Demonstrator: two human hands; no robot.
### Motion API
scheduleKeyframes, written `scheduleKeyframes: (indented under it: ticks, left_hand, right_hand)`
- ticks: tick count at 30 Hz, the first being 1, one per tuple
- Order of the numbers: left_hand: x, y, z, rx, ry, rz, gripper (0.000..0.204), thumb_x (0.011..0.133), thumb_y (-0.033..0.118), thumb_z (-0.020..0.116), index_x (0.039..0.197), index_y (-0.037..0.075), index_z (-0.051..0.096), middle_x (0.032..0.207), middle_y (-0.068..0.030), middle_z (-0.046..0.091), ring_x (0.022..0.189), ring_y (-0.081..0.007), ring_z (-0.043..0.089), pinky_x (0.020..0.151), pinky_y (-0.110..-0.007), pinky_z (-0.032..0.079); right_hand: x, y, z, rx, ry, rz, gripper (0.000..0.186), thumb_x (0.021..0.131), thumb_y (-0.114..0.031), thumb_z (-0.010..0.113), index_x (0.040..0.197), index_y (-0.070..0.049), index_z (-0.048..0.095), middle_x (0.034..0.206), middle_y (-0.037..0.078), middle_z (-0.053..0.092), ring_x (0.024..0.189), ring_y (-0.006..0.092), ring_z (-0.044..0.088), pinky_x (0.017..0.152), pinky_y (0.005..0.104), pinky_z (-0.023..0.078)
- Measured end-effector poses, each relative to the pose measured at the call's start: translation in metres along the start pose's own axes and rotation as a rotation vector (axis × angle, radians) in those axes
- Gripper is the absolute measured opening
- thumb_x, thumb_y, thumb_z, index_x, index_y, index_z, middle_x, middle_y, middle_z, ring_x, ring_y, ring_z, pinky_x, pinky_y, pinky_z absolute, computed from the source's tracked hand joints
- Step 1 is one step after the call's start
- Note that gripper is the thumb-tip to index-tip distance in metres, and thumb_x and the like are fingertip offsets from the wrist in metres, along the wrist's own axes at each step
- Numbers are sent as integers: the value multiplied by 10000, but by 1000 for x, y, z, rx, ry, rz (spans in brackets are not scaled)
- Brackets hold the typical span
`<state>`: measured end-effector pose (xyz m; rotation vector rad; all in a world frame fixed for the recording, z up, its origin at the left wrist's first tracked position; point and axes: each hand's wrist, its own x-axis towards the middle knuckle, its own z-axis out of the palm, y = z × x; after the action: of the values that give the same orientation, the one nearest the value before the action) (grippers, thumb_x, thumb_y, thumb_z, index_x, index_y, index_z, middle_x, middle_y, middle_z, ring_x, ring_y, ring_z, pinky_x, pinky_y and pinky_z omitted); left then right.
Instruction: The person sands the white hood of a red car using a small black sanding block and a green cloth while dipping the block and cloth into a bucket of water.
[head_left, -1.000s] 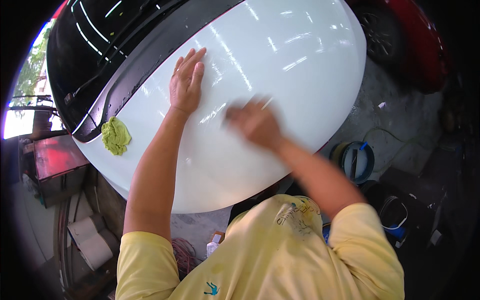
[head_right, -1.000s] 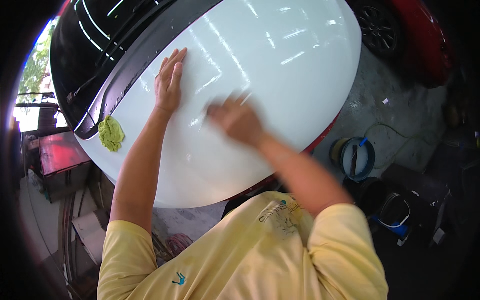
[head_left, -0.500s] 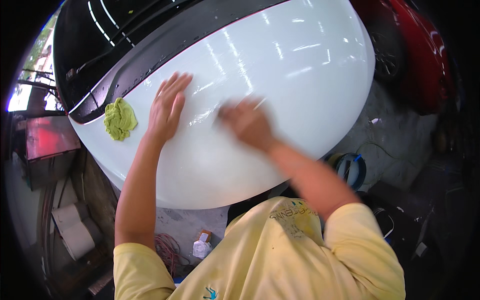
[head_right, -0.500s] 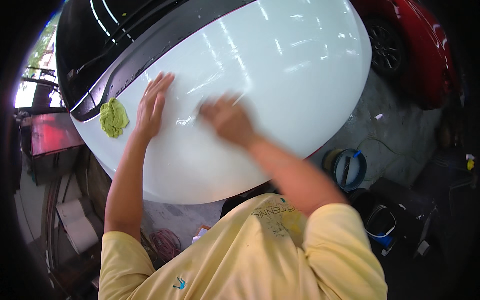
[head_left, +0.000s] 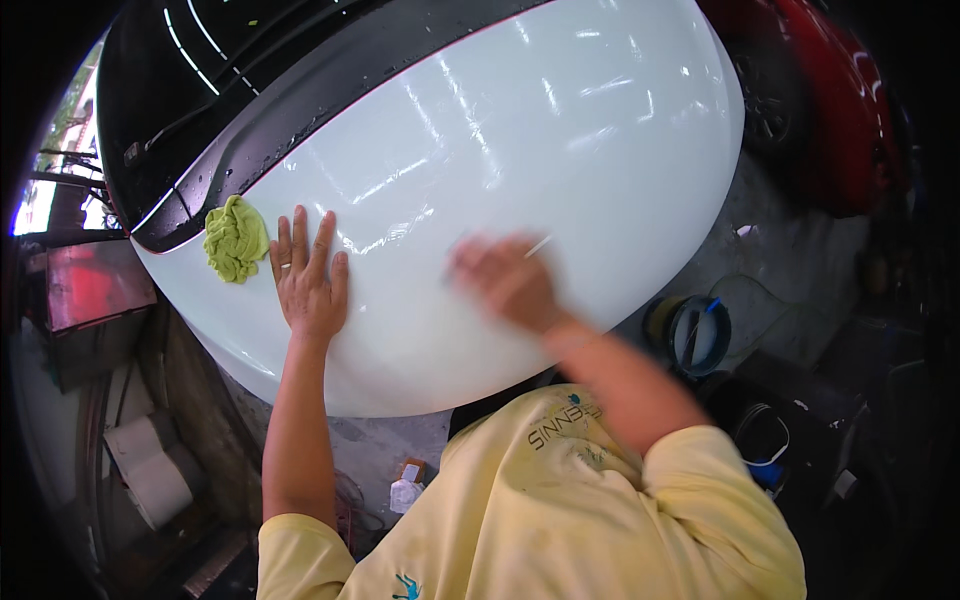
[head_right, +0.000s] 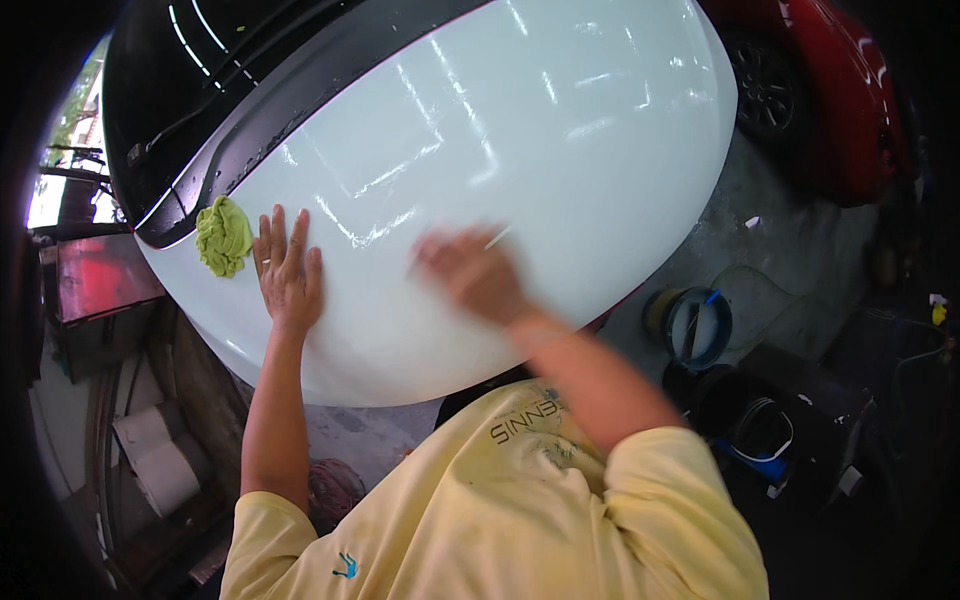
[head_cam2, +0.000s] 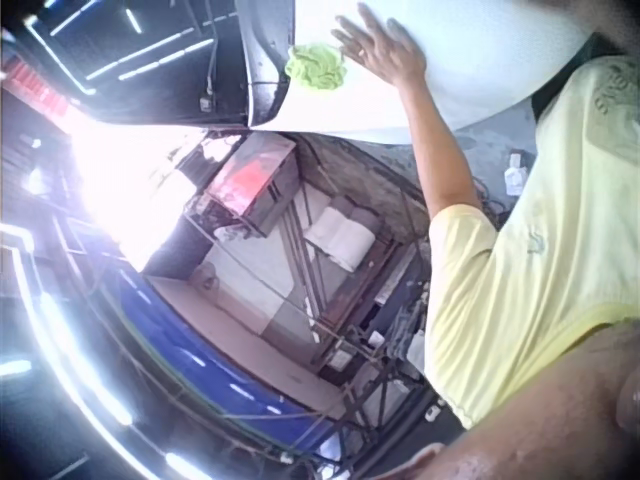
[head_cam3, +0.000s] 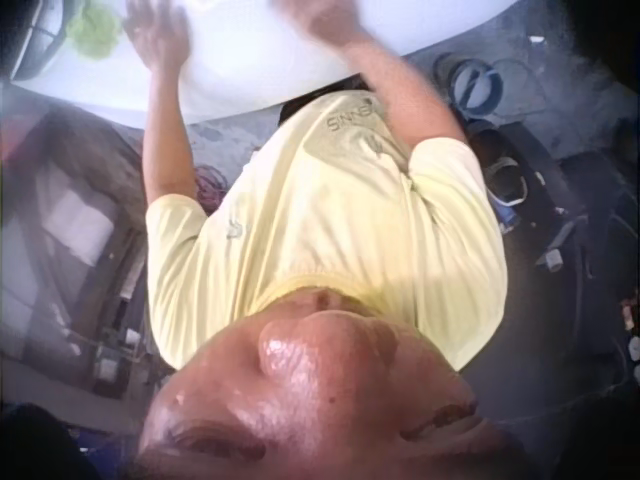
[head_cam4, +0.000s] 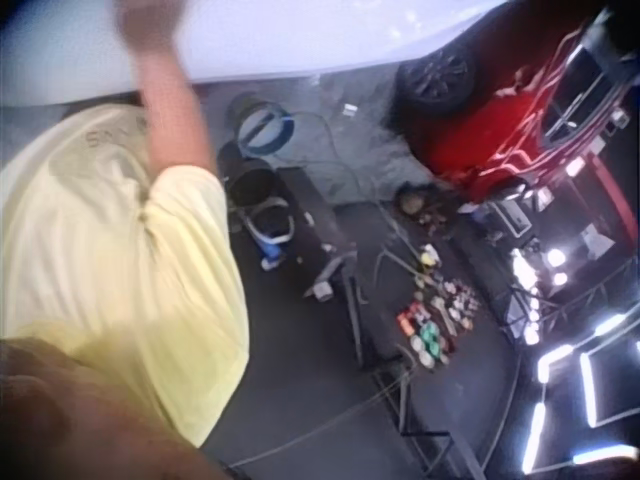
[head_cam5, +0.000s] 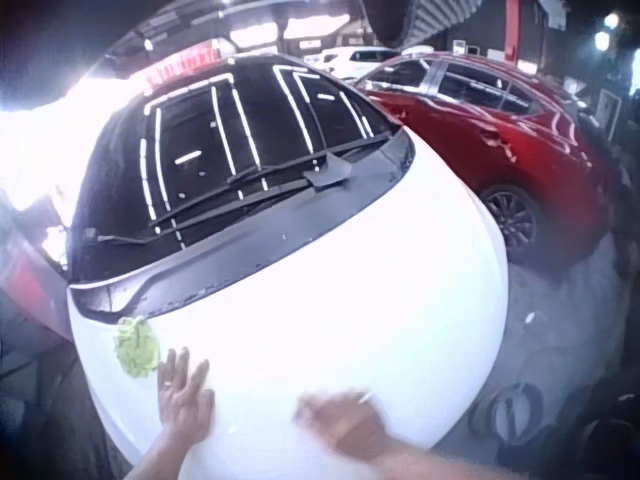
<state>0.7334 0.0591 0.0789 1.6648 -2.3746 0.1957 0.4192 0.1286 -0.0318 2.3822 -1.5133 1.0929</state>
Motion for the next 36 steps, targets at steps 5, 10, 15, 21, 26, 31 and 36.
scheduleKeyframes:
  ticks: [5, 10, 15, 21, 26, 31, 36]
  left_hand:
    - [10, 6, 12, -23, 31, 83, 593, 1086, 319, 573, 1673, 246, 526, 1796, -149, 370, 1680, -416, 263, 1356, -592, 151]
    - [5, -1, 8, 17, 6, 52, 620, 1079, 348, 591, 1684, 241, 509, 1809, -150, 341, 1686, -418, 244, 1359, -588, 133]
    - [-1, -11, 9, 25, -39, 88, 707, 1063, 434, 635, 1722, 267, 442, 1839, -133, 269, 1706, -404, 177, 1368, -583, 93]
    - [7, 17, 12, 138, -91, 47, 726, 1078, 552, 600, 1743, 366, 377, 1870, -116, 160, 1722, -410, 65, 1358, -640, 29]
    - [54, 102, 27, 102, -178, 24, 625, 1130, 584, 494, 1728, 443, 381, 1872, -116, 150, 1724, -423, 21, 1338, -694, -18]
    - [80, 153, 26, 54, -216, 293, 620, 1092, 631, 563, 1679, 451, 478, 1866, -80, 200, 1727, -403, 31, 1346, -685, -25]
    - [68, 183, 31, 104, -233, 478, 675, 1043, 657, 610, 1662, 397, 530, 1871, -73, 183, 1734, -359, 16, 1346, -669, -52]
  right_hand:
    - [69, 207, -108, -304, 246, 633, 273, 1004, -396, 751, 1177, -193, 810, 1131, 35, 787, 1071, 342, 708, 931, 499, 577]
    - [49, -22, -24, -35, 177, 438, 228, 1024, -336, 721, 1209, -221, 786, 1190, 43, 769, 1099, 298, 713, 1032, 562, 553]
    - [-12, -27, -26, 51, 112, 82, 193, 977, -272, 767, 1142, -173, 786, 1192, 1, 767, 1068, 216, 741, 992, 506, 574]
    - [45, 234, -127, -342, 334, 823, 330, 1028, -455, 709, 1242, -214, 781, 1164, 51, 780, 1084, 359, 708, 950, 529, 564]
    - [-40, -27, -13, -96, 171, 327, 241, 1036, -293, 650, 1225, -194, 763, 1156, 85, 767, 1002, 300, 738, 956, 555, 587]
    - [-78, 58, -59, -77, 186, 110, 279, 999, -265, 691, 1261, -209, 769, 1179, -11, 779, 1080, 226, 750, 964, 489, 595]
    - [-18, 298, -149, -376, 471, 743, 295, 1002, -461, 746, 1195, -247, 808, 1151, 31, 797, 1054, 349, 707, 912, 512, 567]
